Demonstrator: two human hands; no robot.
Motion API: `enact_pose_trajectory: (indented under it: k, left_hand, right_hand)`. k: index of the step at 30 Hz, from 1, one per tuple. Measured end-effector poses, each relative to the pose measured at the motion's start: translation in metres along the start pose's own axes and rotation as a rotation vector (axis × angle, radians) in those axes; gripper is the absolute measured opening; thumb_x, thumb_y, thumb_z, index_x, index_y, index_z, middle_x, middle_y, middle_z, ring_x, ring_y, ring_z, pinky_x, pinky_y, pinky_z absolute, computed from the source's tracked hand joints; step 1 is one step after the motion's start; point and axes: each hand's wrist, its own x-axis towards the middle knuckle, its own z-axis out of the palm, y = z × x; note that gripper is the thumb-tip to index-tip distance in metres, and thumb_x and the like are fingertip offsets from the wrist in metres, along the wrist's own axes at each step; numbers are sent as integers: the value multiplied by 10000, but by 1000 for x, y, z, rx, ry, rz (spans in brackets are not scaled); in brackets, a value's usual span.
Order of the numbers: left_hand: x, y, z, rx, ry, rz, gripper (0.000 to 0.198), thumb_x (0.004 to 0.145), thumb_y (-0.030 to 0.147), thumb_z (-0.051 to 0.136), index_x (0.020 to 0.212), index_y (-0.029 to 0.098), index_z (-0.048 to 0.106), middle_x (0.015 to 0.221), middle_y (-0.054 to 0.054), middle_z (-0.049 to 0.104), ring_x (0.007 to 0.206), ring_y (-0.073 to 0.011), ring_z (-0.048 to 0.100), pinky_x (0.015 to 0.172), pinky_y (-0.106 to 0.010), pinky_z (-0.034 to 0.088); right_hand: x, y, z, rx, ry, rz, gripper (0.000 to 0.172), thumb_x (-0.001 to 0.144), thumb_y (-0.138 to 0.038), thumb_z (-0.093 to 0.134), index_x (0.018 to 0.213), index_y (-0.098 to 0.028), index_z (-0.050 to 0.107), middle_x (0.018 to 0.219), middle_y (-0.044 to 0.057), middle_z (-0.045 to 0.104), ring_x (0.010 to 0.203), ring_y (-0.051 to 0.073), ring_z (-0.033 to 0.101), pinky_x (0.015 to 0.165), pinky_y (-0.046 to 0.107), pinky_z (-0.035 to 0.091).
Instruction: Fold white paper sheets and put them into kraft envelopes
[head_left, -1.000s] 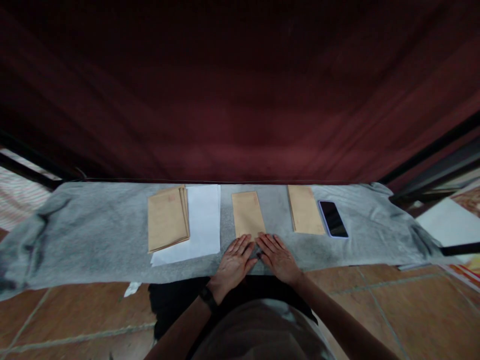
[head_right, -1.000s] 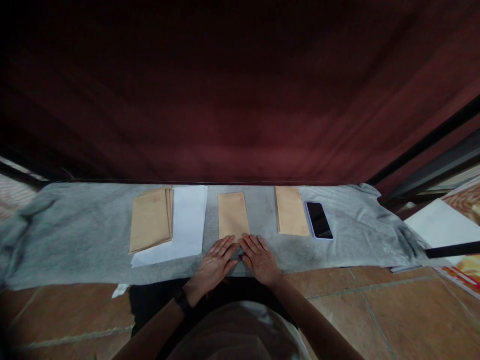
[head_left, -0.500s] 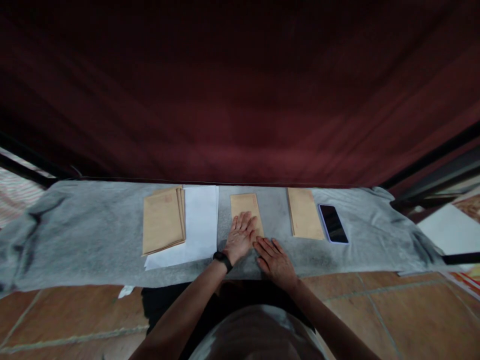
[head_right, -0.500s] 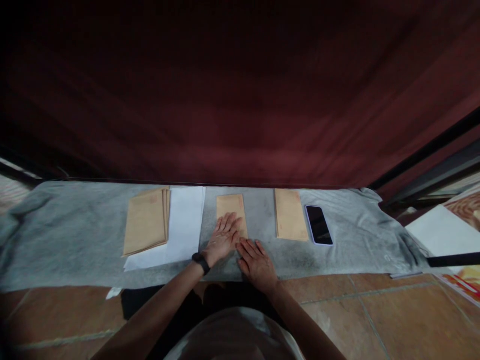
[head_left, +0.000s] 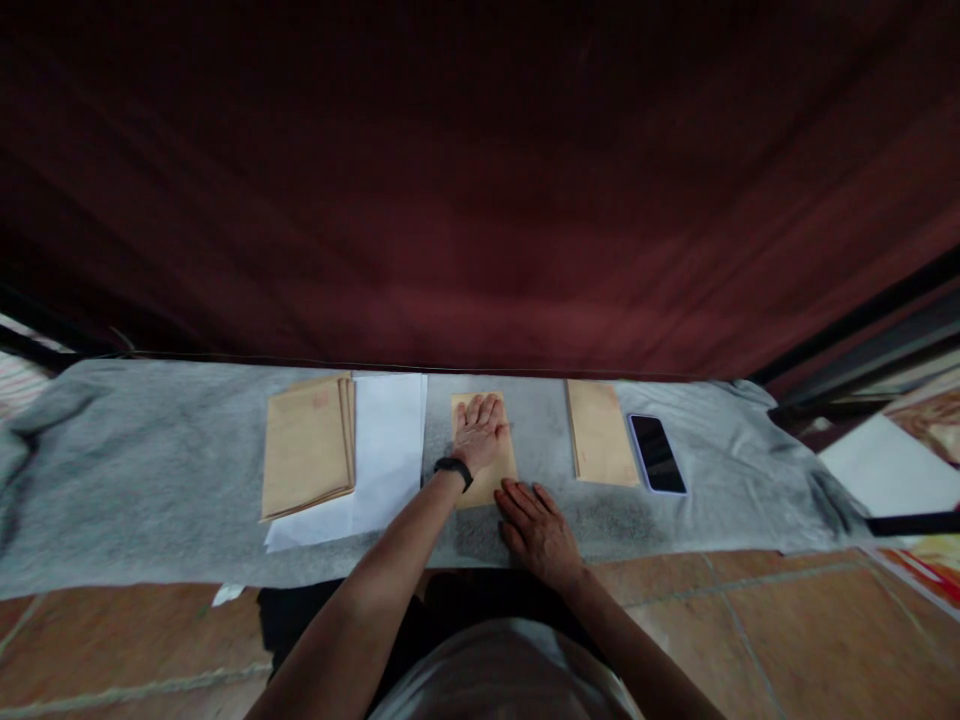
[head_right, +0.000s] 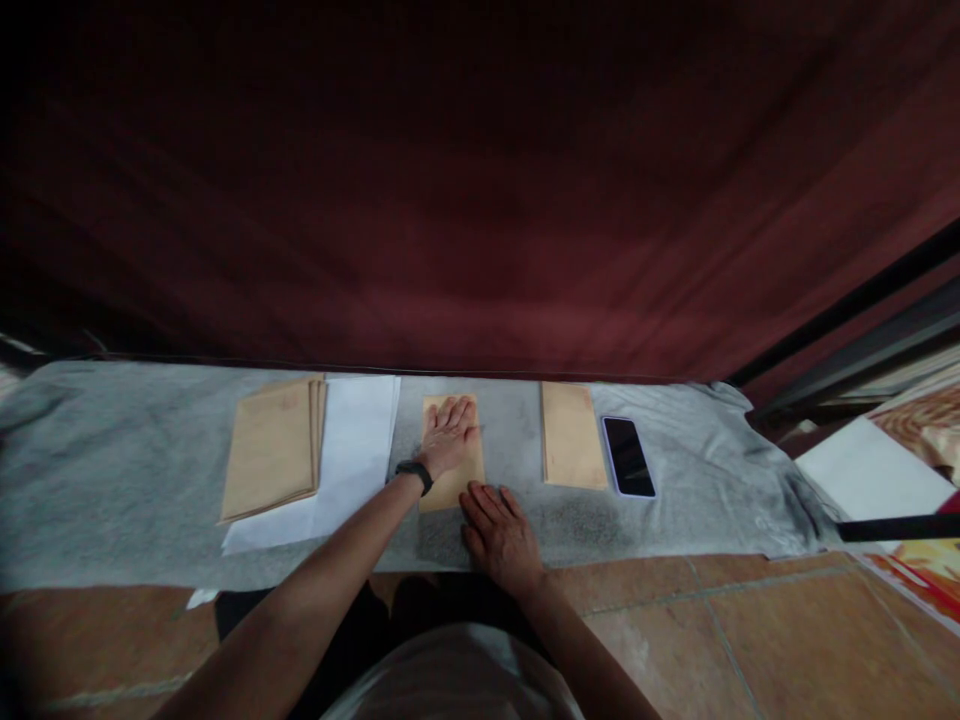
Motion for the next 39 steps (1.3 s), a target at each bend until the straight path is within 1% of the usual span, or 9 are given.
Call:
enact_pose_trajectory:
  k: [5,9,13,18,26,29,32,36,39]
  left_hand:
    - [11,-4,-3,-6,26,-3,560,1005,389,303,1542,236,344,1614,-58,337,1521,-303,158,1199,-615,114]
    - [2,-8,0,-16,67,51,541,996,355,334,1526,262,382,1588,-45,389,1513,-292,200,1205,-606,125]
    - [-23,-10,5,-24,93,146,521,1001,369,353,1511,274,407,1588,-14,390,1508,-272,227,1226,-551,141]
    - [-64,-5,8,-35,105,197,508,1025,368,331,1518,253,381,1598,1,369,1515,-239,218,1239,-505,155]
    - [-129,10,-1,-49,109,230,500,1037,316,328,1518,189,374,1603,-54,353,1511,-218,239,1234,-477,222]
    - [-148,13,-1,-41,114,221,524,1027,347,363,1518,166,366,1598,-80,360,1505,-230,256,1225,-473,255]
    - [-162,17,2,-40,130,194,548,1017,359,381,1521,143,352,1588,-103,377,1494,-236,285,1211,-462,291]
    - [-168,23,5,-36,163,132,513,999,287,382,1487,130,405,1524,-144,467,1455,-258,369,1169,-462,354]
    - [-163,29,2,-16,139,105,473,975,231,401,1433,139,473,1463,-153,536,1394,-281,456,1125,-472,393]
  right_hand:
    - [-1,0,2,-9,12,0,529,999,-263,484,1520,-258,388,1528,46,469,1384,209,470,1206,447,288]
    - [0,0,1,-7,11,0,537,990,-269,498,1517,-267,395,1525,47,475,1375,212,484,1201,447,305]
    - [0,1,1,-3,10,-2,515,981,-267,514,1490,-265,440,1493,55,518,1367,210,493,1192,445,322]
    - [-1,2,4,5,15,-5,481,984,-271,502,1464,-242,478,1480,60,533,1363,217,496,1198,455,307]
    - [-5,4,17,0,71,4,457,989,-281,474,1443,-235,505,1467,63,548,1363,223,491,1207,466,290]
    - [-5,8,23,-25,178,127,489,992,-265,439,1476,-199,454,1509,104,492,1413,255,423,1193,511,301]
    - [-3,9,32,-37,282,276,502,990,-233,407,1487,-169,421,1538,147,438,1448,299,354,1165,573,313]
    - [2,3,44,77,328,269,493,970,-195,398,1461,-195,442,1489,145,483,1416,303,384,1142,601,333]
    - [8,3,51,232,414,312,440,950,-226,428,1379,-191,520,1404,149,543,1367,299,431,1124,599,359]
